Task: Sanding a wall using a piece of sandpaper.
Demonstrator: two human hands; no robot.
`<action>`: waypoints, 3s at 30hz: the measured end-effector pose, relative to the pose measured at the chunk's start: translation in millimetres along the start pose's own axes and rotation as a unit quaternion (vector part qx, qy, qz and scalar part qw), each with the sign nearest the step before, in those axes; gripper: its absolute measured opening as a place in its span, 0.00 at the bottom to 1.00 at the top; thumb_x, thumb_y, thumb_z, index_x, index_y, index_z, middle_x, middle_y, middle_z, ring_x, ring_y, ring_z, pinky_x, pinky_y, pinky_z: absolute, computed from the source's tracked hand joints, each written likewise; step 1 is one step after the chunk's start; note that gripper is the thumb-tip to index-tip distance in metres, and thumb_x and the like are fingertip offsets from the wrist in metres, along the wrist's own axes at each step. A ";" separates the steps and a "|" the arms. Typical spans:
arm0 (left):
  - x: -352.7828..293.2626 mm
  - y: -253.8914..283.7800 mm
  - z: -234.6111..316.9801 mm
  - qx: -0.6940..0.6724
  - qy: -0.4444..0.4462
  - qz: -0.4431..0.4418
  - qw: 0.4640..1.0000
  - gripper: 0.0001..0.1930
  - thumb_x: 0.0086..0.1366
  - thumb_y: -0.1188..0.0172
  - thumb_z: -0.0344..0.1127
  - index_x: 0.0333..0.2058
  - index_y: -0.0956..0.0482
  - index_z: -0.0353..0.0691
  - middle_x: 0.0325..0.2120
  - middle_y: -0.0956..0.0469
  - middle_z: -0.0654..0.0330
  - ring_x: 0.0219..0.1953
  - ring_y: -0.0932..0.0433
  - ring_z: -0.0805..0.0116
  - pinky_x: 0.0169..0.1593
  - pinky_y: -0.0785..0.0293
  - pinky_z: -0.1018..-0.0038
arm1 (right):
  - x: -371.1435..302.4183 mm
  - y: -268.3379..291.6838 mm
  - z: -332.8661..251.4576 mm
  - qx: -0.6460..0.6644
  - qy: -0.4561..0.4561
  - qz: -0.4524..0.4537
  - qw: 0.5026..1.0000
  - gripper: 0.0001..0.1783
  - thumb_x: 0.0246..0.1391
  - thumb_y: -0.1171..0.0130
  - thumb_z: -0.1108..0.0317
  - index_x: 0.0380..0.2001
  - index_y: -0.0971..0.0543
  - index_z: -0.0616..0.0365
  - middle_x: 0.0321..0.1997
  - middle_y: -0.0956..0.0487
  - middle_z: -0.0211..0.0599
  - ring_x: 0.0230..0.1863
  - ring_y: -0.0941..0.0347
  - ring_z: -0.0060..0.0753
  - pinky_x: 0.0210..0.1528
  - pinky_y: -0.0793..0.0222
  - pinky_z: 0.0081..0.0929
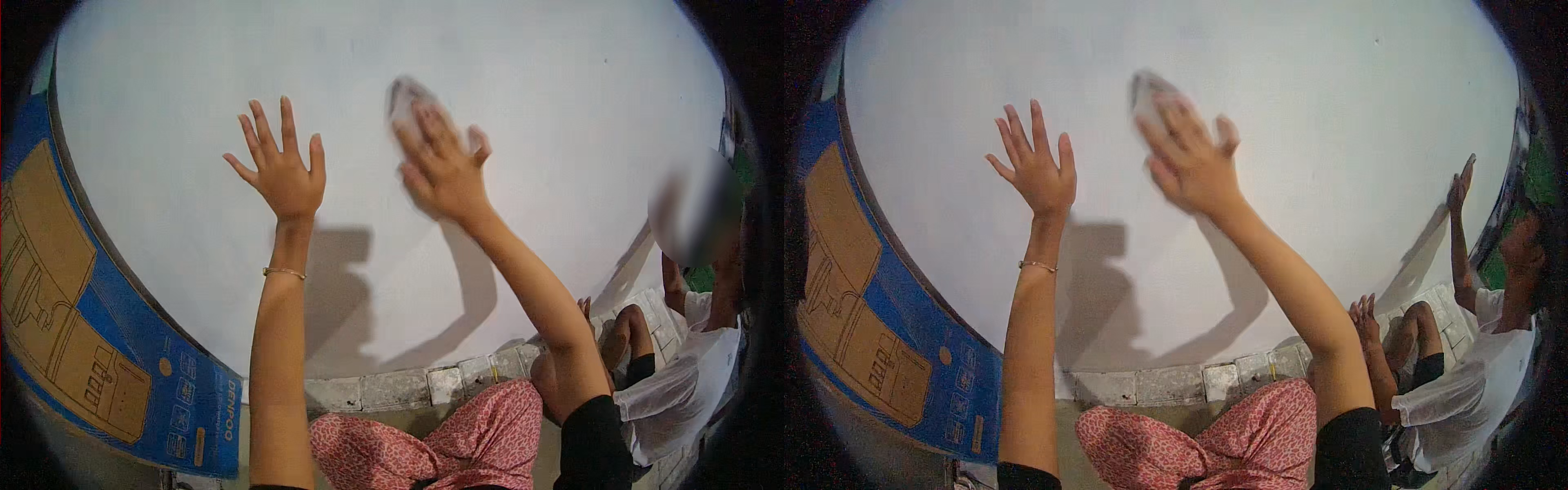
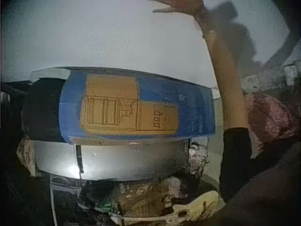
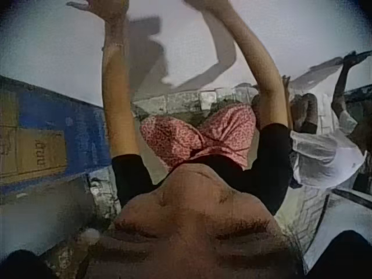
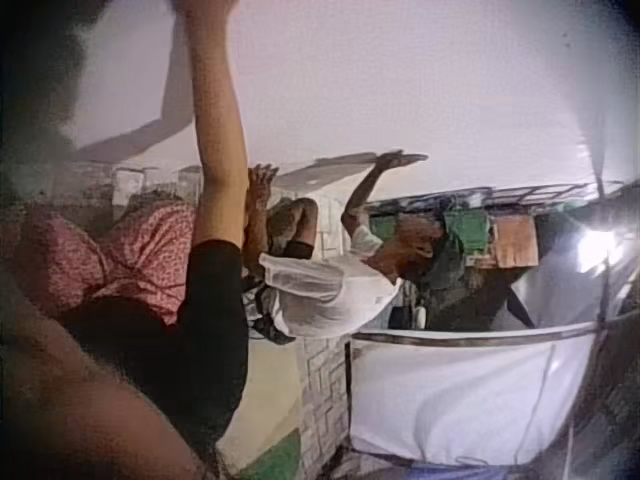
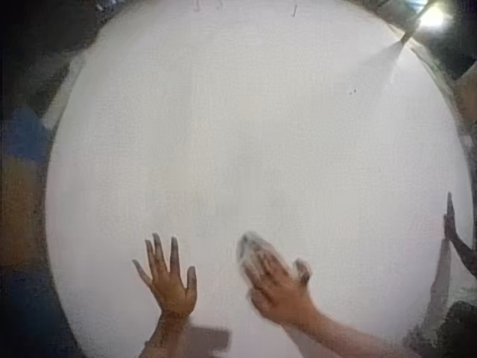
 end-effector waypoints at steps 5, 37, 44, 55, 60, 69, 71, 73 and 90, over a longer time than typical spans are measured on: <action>0.7 -0.4 3.9 0.013 -0.002 0.011 1.000 0.31 0.67 0.55 0.50 0.67 0.50 0.58 0.70 0.59 0.56 0.71 0.62 0.53 0.63 0.74 0.35 | 32.1 6.8 -19.0 0.050 -0.051 0.049 0.996 0.31 0.58 0.53 0.52 0.64 0.37 0.42 0.72 0.47 0.38 0.73 0.55 0.33 0.66 0.78 0.51; -267.4 23.3 -7.9 -0.032 0.061 -0.177 0.982 0.35 0.68 0.55 0.51 0.68 0.55 0.44 0.68 0.67 0.40 0.69 0.68 0.39 0.65 0.74 0.38 | -102.1 -4.4 -23.0 0.010 0.094 -0.076 0.993 0.30 0.55 0.51 0.54 0.63 0.35 0.37 0.71 0.43 0.34 0.71 0.50 0.32 0.66 0.81 0.56; -409.9 55.3 -18.1 -0.067 0.141 -0.340 0.927 0.36 0.68 0.51 0.50 0.69 0.56 0.51 0.68 0.69 0.43 0.69 0.65 0.39 0.65 0.67 0.38 | -118.0 -16.0 -56.6 0.078 0.024 -0.136 0.987 0.31 0.54 0.50 0.58 0.64 0.36 0.39 0.70 0.42 0.36 0.70 0.48 0.34 0.66 0.77 0.57; -446.5 64.1 -17.7 -0.079 0.169 -0.329 0.926 0.38 0.67 0.51 0.52 0.69 0.59 0.49 0.68 0.71 0.41 0.69 0.68 0.37 0.67 0.68 0.44 | -171.2 -40.4 -118.8 0.076 0.008 -0.154 0.985 0.32 0.56 0.49 0.50 0.64 0.37 0.40 0.72 0.45 0.33 0.72 0.52 0.33 0.67 0.80 0.56; -455.4 59.6 -13.6 -0.096 0.229 -0.309 0.918 0.39 0.67 0.52 0.52 0.69 0.62 0.51 0.67 0.71 0.39 0.69 0.70 0.37 0.66 0.70 0.42 | -171.4 -42.8 -76.0 0.002 -0.006 -0.086 0.996 0.32 0.57 0.50 0.52 0.65 0.38 0.46 0.72 0.47 0.45 0.73 0.55 0.39 0.66 0.84 0.55; -473.2 49.5 -20.0 -0.068 0.251 -0.263 0.929 0.40 0.67 0.50 0.51 0.69 0.60 0.46 0.68 0.73 0.39 0.69 0.74 0.37 0.63 0.74 0.37 | -193.4 -40.9 -104.0 0.082 0.106 -0.143 0.981 0.32 0.56 0.48 0.58 0.64 0.36 0.48 0.70 0.45 0.52 0.72 0.55 0.50 0.66 0.82 0.56; -469.6 54.4 -13.7 -0.081 0.266 -0.293 0.915 0.40 0.66 0.49 0.52 0.68 0.57 0.43 0.68 0.72 0.40 0.69 0.73 0.37 0.63 0.69 0.36 | -191.9 -37.7 -83.6 0.060 0.020 -0.119 0.991 0.32 0.56 0.48 0.57 0.64 0.37 0.47 0.70 0.45 0.52 0.72 0.54 0.49 0.67 0.80 0.57; -459.2 62.6 -8.5 -0.104 0.265 -0.305 0.909 0.40 0.66 0.48 0.52 0.68 0.55 0.41 0.68 0.72 0.41 0.69 0.72 0.36 0.63 0.67 0.36 | -186.8 -34.0 -75.9 0.039 -0.070 -0.096 0.992 0.32 0.57 0.48 0.56 0.65 0.38 0.47 0.70 0.46 0.52 0.72 0.54 0.48 0.67 0.79 0.57; -263.9 178.8 9.4 -0.313 0.194 -0.216 0.904 0.28 0.68 0.51 0.35 0.64 0.46 0.36 0.64 0.43 0.48 0.67 0.46 0.52 0.66 0.47 0.58 | -117.7 14.8 -23.9 -0.055 -0.013 -0.065 0.996 0.27 0.53 0.44 0.65 0.58 0.34 0.43 0.64 0.36 0.29 0.66 0.42 0.32 0.65 0.48 0.45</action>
Point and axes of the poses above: each hand's wrist, its own x-axis towards the middle knuckle, its own y-axis out of the back of the hand, z = x × y, the point moved 1 cm from there along x, towards the middle knuckle
